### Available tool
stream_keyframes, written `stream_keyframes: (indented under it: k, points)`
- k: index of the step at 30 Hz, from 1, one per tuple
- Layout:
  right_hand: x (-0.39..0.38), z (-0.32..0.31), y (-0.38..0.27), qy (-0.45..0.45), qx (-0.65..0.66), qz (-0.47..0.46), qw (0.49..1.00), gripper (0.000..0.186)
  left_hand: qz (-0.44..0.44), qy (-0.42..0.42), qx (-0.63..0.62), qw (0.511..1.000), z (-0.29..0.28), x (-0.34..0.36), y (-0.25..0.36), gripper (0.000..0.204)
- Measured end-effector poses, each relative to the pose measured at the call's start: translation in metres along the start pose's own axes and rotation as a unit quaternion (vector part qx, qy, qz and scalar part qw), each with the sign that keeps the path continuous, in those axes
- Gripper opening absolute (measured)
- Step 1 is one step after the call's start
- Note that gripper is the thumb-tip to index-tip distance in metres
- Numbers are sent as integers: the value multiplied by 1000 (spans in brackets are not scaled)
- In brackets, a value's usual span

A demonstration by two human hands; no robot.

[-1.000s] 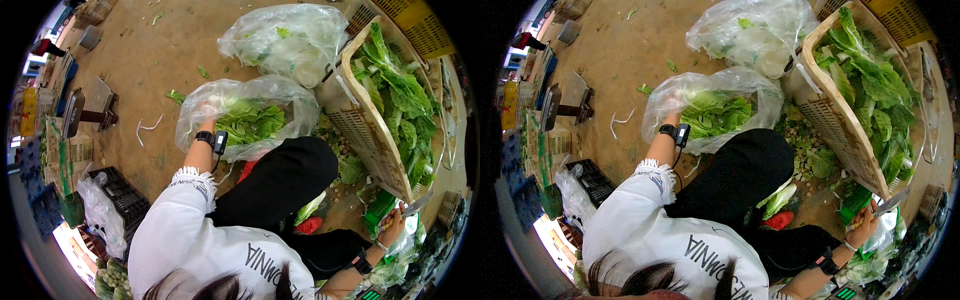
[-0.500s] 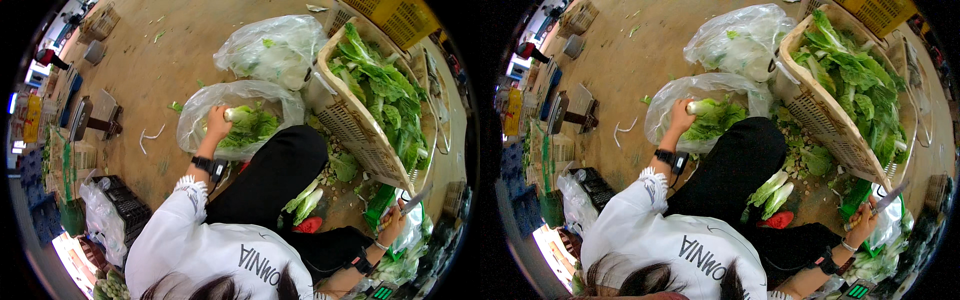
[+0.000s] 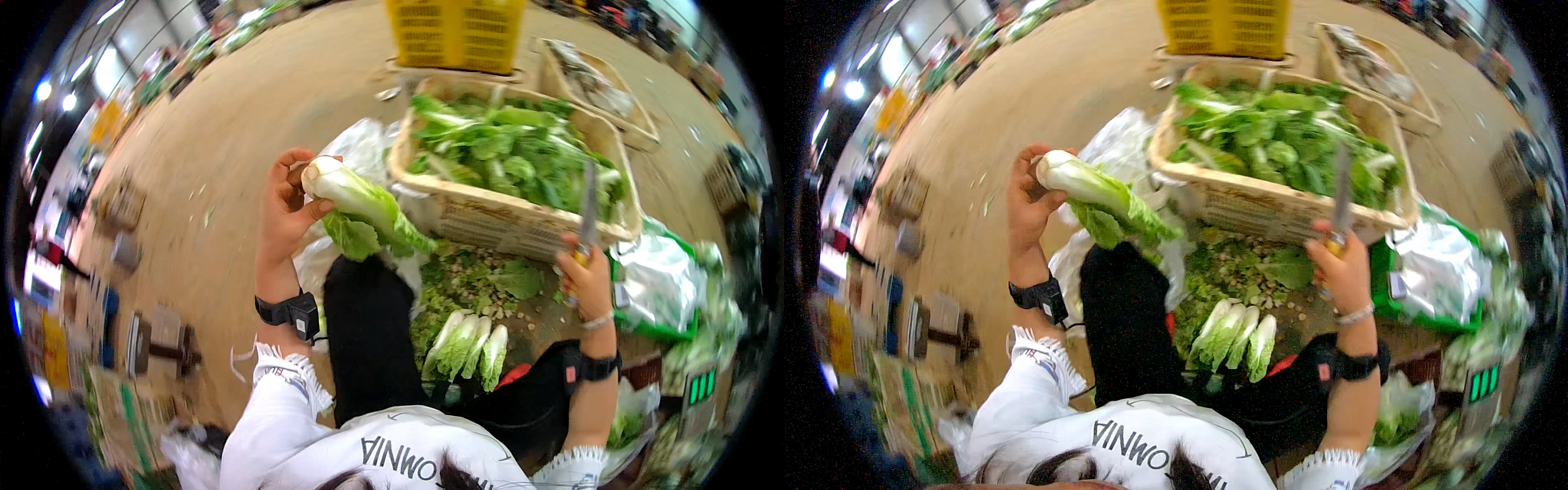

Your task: The person trims the roots and outer leaves of Chinese cabbage using a knife and places the cleaned vegetables into plastic bags, which are then placed in a crate for weighing.

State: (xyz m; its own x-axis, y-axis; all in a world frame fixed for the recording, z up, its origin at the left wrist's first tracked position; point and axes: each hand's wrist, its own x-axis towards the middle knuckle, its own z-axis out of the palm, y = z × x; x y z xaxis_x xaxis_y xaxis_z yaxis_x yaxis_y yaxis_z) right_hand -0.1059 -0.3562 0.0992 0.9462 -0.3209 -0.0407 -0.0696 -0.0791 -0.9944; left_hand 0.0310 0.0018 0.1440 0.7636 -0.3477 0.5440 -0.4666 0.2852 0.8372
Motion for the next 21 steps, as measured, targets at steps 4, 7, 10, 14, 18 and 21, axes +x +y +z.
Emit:
stream_keyframes:
  k: [4, 7, 10, 14, 18, 21]
  points:
    - [6, 17, -9, -52, 94, -70, 992, 30, -103, -150, -213, 960, 60, 27, -51, 52]
    - [4, 25, -8, -116, 132, -83, 981, 47, -261, -192, -336, 885, 103, 6, -107, 54]
    - [-1, 28, 2, -144, 124, -49, 980, 45, -318, -196, -355, 857, 135, -12, -121, 54]
    - [3, 24, 18, -45, -53, -66, 995, 42, -296, -206, -167, 918, 152, -19, -121, 48]
    - [5, 28, 33, 6, -120, -104, 987, 39, -258, -204, -53, 943, 170, -39, -118, 50]
    - [4, 32, 39, 19, -188, -159, 969, 34, -223, -231, 32, 946, 168, -46, -122, 59]
